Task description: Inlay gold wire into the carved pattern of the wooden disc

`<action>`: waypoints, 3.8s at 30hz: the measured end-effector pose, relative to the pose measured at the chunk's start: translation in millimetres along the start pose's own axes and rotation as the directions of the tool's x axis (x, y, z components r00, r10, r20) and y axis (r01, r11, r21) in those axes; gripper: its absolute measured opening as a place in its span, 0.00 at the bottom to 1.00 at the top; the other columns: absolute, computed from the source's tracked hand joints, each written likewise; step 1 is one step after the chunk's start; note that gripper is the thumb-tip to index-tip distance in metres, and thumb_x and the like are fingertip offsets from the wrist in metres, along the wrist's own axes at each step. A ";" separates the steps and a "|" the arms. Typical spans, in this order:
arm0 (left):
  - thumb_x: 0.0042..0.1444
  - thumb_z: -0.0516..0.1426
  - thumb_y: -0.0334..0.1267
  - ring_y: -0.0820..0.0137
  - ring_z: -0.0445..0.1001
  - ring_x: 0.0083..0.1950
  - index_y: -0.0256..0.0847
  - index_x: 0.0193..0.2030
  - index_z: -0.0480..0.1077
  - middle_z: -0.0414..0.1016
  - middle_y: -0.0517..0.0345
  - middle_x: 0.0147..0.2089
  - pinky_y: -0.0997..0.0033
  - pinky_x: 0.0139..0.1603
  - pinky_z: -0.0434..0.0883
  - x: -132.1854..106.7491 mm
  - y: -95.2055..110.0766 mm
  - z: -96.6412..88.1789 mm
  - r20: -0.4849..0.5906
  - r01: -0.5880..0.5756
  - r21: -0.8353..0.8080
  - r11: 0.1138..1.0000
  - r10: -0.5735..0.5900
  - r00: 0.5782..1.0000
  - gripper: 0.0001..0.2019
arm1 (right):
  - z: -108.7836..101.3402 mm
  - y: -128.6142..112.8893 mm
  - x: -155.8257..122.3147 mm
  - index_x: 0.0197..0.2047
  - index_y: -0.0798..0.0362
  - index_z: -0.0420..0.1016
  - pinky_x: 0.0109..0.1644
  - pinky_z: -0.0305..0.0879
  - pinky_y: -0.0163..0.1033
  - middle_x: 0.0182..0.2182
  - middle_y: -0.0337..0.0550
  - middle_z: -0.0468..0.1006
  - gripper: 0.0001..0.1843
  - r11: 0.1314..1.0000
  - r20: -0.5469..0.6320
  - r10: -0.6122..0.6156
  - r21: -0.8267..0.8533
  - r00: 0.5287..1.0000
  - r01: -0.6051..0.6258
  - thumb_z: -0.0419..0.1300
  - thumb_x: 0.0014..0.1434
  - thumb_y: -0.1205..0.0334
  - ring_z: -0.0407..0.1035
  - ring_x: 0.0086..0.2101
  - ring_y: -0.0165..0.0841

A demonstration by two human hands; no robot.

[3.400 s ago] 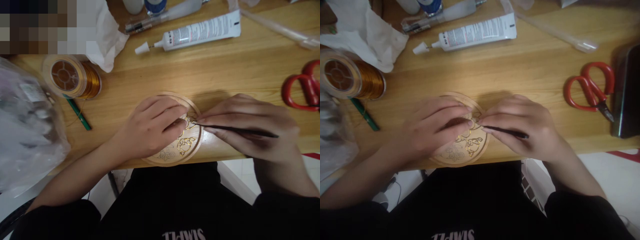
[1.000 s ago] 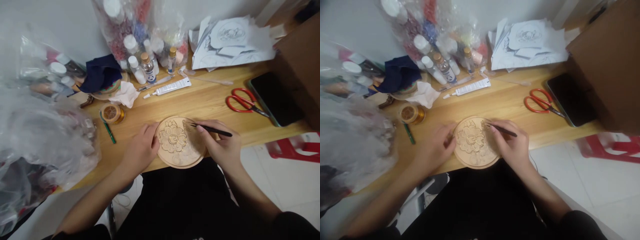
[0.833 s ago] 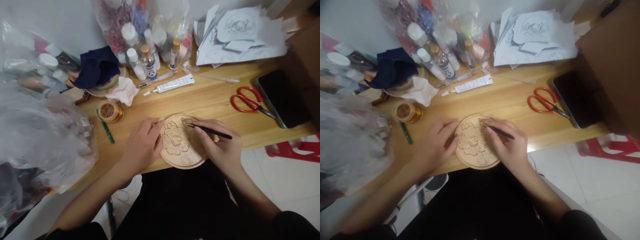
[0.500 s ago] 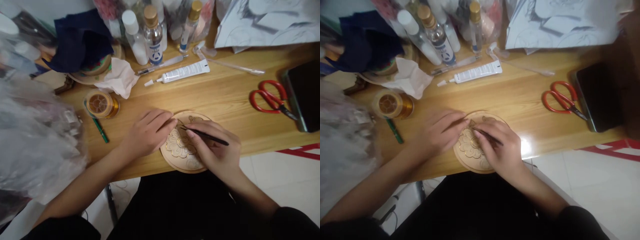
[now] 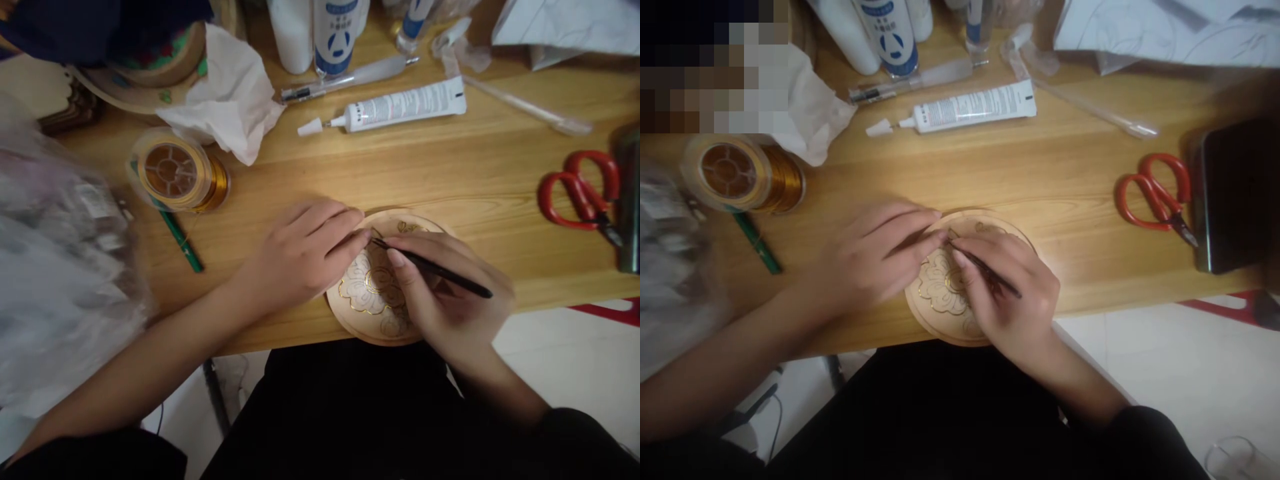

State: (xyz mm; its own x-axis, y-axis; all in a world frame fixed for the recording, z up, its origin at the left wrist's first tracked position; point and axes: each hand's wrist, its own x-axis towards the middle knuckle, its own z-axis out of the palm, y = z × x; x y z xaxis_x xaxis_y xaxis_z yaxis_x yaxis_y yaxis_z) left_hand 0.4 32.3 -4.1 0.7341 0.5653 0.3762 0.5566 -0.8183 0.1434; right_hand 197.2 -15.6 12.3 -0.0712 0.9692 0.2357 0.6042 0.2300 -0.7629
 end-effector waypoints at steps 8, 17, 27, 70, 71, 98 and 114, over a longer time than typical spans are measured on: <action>0.68 0.52 0.33 0.65 0.78 0.48 0.39 0.42 0.75 0.80 0.55 0.47 0.64 0.48 0.75 -0.7 1.6 3.1 -0.016 0.044 -0.053 0.998 -0.045 0.999 0.09 | 2.2 -4.7 -4.0 0.45 0.49 0.79 0.47 0.77 0.40 0.40 0.41 0.83 0.15 0.995 -0.024 -0.052 -0.092 0.998 0.049 0.65 0.57 0.75 0.78 0.40 0.34; 0.68 0.50 0.30 0.64 0.78 0.49 0.37 0.48 0.73 0.80 0.52 0.48 0.63 0.49 0.76 -2.5 10.2 -0.4 0.001 0.068 -0.036 0.997 -0.069 0.998 0.11 | 0.9 5.4 1.1 0.45 0.47 0.79 0.47 0.78 0.41 0.38 0.41 0.84 0.14 0.994 -0.003 -0.109 -0.032 0.994 0.109 0.64 0.58 0.73 0.79 0.39 0.34; 0.62 0.50 0.28 0.56 0.75 0.56 0.30 0.55 0.71 0.77 0.40 0.56 0.58 0.53 0.74 -18.3 79.6 3.3 -0.049 0.427 0.194 0.883 -0.426 0.903 0.17 | -10.4 29.0 32.5 0.42 0.51 0.79 0.41 0.78 0.36 0.36 0.43 0.84 0.07 0.884 0.230 -0.466 0.143 0.854 0.444 0.64 0.60 0.70 0.79 0.37 0.32; 0.60 0.55 0.28 0.54 0.64 0.69 0.33 0.63 0.63 0.66 0.39 0.64 0.49 0.68 0.66 -26.5 82.9 8.6 -0.123 0.585 -0.324 0.744 -0.646 0.754 0.24 | 5.8 -0.9 -4.0 0.42 0.51 0.79 0.47 0.77 0.39 0.37 0.42 0.84 0.09 0.994 0.059 -0.107 0.028 0.992 0.106 0.63 0.60 0.72 0.79 0.39 0.32; 0.59 0.56 0.28 0.54 0.64 0.68 0.32 0.63 0.63 0.66 0.39 0.64 0.49 0.68 0.66 -26.4 82.6 8.5 -0.118 0.589 -0.323 0.740 -0.649 0.751 0.24 | 5.3 -0.6 -3.5 0.42 0.51 0.79 0.48 0.77 0.40 0.37 0.42 0.84 0.09 0.994 0.062 -0.103 0.039 0.993 0.100 0.63 0.60 0.72 0.79 0.39 0.32; 0.60 0.55 0.28 0.53 0.65 0.67 0.33 0.59 0.69 0.68 0.39 0.63 0.46 0.67 0.66 -23.5 81.4 7.3 -0.048 0.601 -0.272 0.751 -0.635 0.771 0.19 | -1.2 6.4 -0.5 0.47 0.47 0.78 0.44 0.80 0.44 0.40 0.42 0.84 0.16 0.985 0.132 -0.171 0.020 0.976 0.170 0.65 0.57 0.73 0.79 0.41 0.36; 0.58 0.57 0.26 0.51 0.67 0.64 0.26 0.57 0.71 0.70 0.36 0.60 0.48 0.67 0.66 -21.8 82.3 7.0 -0.064 0.598 -0.244 0.764 -0.628 0.776 0.19 | -1.0 3.9 -1.0 0.47 0.48 0.79 0.47 0.79 0.43 0.40 0.42 0.84 0.15 0.993 0.127 -0.114 0.034 0.985 0.110 0.64 0.58 0.72 0.79 0.41 0.35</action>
State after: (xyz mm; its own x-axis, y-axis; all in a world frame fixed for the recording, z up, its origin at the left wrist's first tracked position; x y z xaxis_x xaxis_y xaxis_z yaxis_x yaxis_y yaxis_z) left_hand 32.9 -46.6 -6.9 0.1954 0.9455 0.2603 0.7690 -0.3125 0.5576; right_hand 200.3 -15.8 9.7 -0.2399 0.9400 0.2425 0.5651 0.3383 -0.7525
